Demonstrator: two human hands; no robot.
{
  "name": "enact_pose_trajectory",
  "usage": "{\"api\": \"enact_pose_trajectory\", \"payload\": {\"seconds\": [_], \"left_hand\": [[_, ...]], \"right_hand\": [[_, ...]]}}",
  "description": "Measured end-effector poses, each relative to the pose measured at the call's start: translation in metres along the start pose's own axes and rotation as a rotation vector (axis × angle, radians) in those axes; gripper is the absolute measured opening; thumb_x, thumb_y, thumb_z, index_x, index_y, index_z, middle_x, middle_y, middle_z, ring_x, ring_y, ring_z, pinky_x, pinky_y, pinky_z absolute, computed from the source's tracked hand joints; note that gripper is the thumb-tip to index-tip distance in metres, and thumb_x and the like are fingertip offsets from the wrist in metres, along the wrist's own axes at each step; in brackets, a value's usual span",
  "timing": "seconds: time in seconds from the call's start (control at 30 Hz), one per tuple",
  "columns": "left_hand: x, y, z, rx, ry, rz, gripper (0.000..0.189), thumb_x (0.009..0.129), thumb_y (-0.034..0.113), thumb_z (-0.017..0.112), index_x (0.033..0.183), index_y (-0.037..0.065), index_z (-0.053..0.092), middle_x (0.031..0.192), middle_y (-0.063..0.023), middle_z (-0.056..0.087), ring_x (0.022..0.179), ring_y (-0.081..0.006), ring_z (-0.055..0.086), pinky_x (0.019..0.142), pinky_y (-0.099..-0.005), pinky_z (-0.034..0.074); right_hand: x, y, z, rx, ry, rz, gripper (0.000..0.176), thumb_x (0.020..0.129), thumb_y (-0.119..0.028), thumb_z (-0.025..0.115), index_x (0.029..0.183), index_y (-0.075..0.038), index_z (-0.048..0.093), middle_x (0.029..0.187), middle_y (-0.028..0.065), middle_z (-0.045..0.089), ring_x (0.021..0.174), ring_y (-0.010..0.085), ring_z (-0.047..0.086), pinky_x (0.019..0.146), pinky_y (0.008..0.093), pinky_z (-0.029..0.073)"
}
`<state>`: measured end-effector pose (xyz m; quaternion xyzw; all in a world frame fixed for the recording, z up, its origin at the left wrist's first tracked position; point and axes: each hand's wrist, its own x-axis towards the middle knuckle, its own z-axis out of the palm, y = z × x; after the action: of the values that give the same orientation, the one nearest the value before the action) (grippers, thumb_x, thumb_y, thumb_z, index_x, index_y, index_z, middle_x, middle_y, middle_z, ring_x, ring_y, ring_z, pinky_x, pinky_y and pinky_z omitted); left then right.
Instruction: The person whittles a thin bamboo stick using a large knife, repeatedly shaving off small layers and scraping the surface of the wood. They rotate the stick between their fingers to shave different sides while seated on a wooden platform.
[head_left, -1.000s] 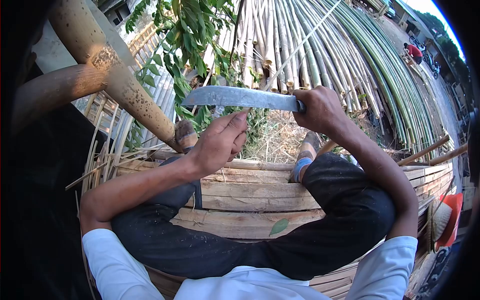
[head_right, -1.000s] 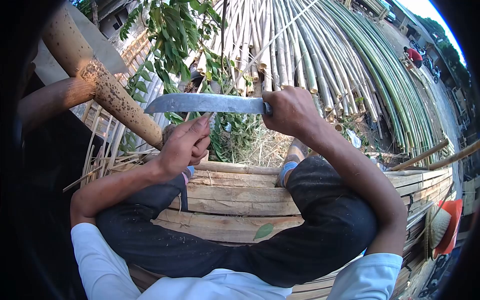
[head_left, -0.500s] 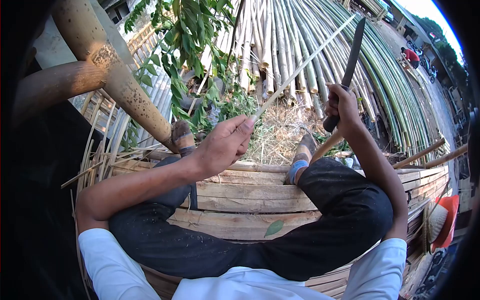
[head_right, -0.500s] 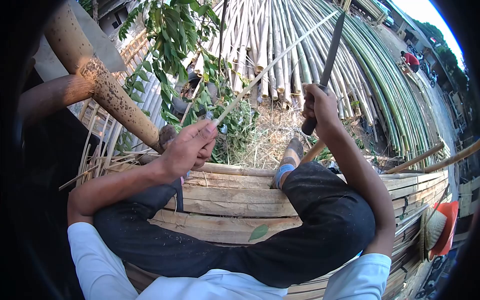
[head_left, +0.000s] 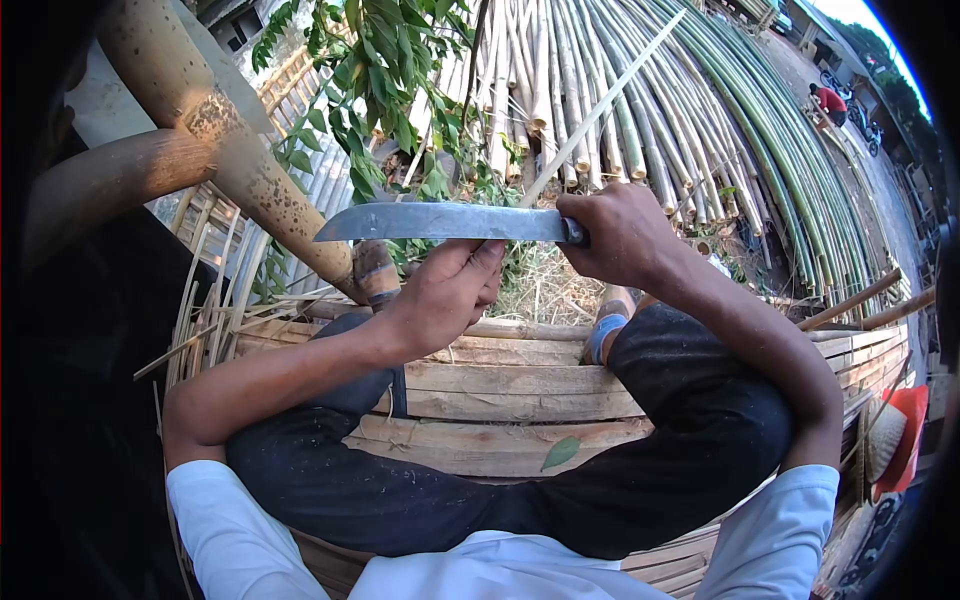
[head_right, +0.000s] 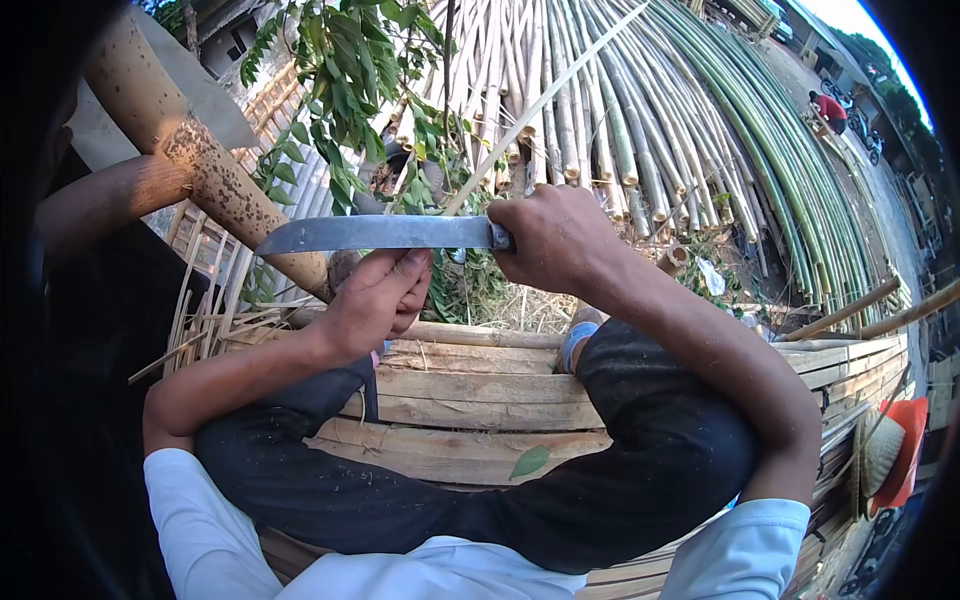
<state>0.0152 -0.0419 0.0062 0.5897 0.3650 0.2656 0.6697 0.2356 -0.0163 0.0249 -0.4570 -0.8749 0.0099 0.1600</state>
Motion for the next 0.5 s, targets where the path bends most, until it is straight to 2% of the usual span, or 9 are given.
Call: {"api": "enact_pose_trajectory", "payload": {"seconds": [0.07, 0.13, 0.3, 0.5], "left_hand": [[-0.001, -0.004, 0.000, 0.067, 0.038, 0.036, 0.029, 0.101, 0.034, 0.032, 0.085, 0.011, 0.037, 0.061, 0.0054, 0.028, 0.047, -0.0028, 0.023, 0.039, -0.0195, 0.021], [-0.001, -0.007, -0.002, 0.175, 0.065, 0.081, 0.028, 0.101, 0.033, 0.032, 0.085, 0.011, 0.038, 0.060, 0.0054, 0.029, 0.048, -0.0030, 0.024, 0.041, -0.0193, 0.023], [-0.001, -0.009, -0.001, 0.172, 0.063, 0.094, 0.027, 0.101, 0.032, 0.033, 0.085, 0.011, 0.038, 0.060, 0.0054, 0.031, 0.047, -0.0031, 0.024, 0.041, -0.0195, 0.024], [0.000, -0.007, -0.002, 0.137, 0.057, 0.067, 0.028, 0.101, 0.032, 0.033, 0.084, 0.011, 0.037, 0.060, 0.0056, 0.031, 0.047, -0.0032, 0.025, 0.040, -0.0198, 0.023]], "right_hand": [[0.001, 0.001, 0.000, -0.032, -0.079, 0.101, 0.008, 0.068, -0.014, 0.067, 0.072, -0.006, 0.064, 0.053, 0.0107, 0.058, 0.050, 0.0299, 0.060, 0.052, 0.0393, 0.048], [0.001, 0.009, 0.002, -0.037, -0.044, 0.121, 0.008, 0.068, -0.013, 0.066, 0.072, -0.006, 0.064, 0.054, 0.0112, 0.058, 0.050, 0.0299, 0.060, 0.053, 0.0396, 0.048], [-0.004, 0.020, 0.002, -0.044, -0.020, 0.201, 0.010, 0.067, -0.016, 0.062, 0.070, -0.007, 0.066, 0.058, 0.0150, 0.060, 0.058, 0.0328, 0.062, 0.058, 0.0428, 0.050], [-0.009, 0.035, 0.006, -0.084, 0.051, 0.209, 0.008, 0.068, -0.013, 0.063, 0.070, -0.006, 0.065, 0.054, 0.0127, 0.058, 0.054, 0.0307, 0.061, 0.056, 0.0410, 0.049]]}}
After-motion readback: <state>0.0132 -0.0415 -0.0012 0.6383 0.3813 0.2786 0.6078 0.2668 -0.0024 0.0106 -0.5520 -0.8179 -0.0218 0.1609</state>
